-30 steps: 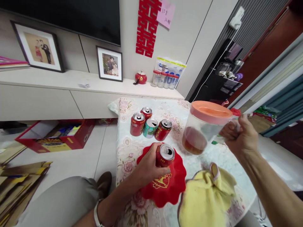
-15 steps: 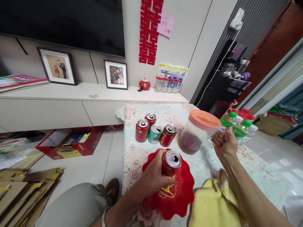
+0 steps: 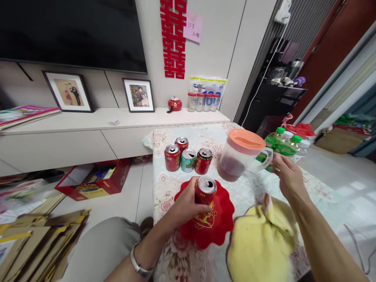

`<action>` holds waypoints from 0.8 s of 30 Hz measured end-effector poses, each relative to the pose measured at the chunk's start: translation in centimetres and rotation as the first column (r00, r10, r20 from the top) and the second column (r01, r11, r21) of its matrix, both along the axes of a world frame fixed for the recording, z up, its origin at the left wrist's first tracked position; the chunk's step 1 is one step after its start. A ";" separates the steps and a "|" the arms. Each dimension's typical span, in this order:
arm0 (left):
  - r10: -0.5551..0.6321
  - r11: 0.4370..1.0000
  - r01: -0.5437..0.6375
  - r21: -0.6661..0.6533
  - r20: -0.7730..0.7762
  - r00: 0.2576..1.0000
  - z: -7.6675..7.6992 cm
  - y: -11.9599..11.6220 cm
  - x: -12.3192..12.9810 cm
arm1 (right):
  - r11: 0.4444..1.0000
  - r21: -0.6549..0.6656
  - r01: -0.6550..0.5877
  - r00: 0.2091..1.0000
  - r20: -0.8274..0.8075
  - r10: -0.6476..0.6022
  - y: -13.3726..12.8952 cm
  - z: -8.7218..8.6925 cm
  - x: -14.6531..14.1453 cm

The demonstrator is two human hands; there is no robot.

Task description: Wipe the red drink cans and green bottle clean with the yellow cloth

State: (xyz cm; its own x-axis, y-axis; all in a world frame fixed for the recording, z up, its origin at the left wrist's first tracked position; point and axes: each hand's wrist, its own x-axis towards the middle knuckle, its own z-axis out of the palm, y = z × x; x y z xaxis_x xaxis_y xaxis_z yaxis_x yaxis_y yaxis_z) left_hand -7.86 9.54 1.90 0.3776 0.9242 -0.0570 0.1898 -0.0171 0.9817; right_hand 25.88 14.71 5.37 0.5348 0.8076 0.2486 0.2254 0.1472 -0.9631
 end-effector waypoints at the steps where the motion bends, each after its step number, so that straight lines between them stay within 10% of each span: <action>1: 0.000 1.000 0.000 0.003 0.002 1.000 0.0 0.0 0.0 | 0.999 -0.021 0.033 0.998 0.051 -0.032 -1.2 0.0 0.6; 9: 0.001 0.998 0.003 -0.059 0.071 0.998 -0.3 -0.4 0.1 | 0.954 -0.296 0.052 0.816 0.563 0.130 -10.7 -2.9 2.0; 16: 0.244 0.970 -0.244 -0.012 0.024 0.969 1.0 -1.4 1.8 | 0.974 -0.189 -0.127 0.559 0.798 0.228 -11.2 -6.9 0.7; 24: 0.477 0.874 -0.465 0.142 -0.067 0.876 0.9 -3.0 5.7 | 0.958 -0.062 -0.280 0.725 0.640 0.253 -10.6 -1.8 -2.4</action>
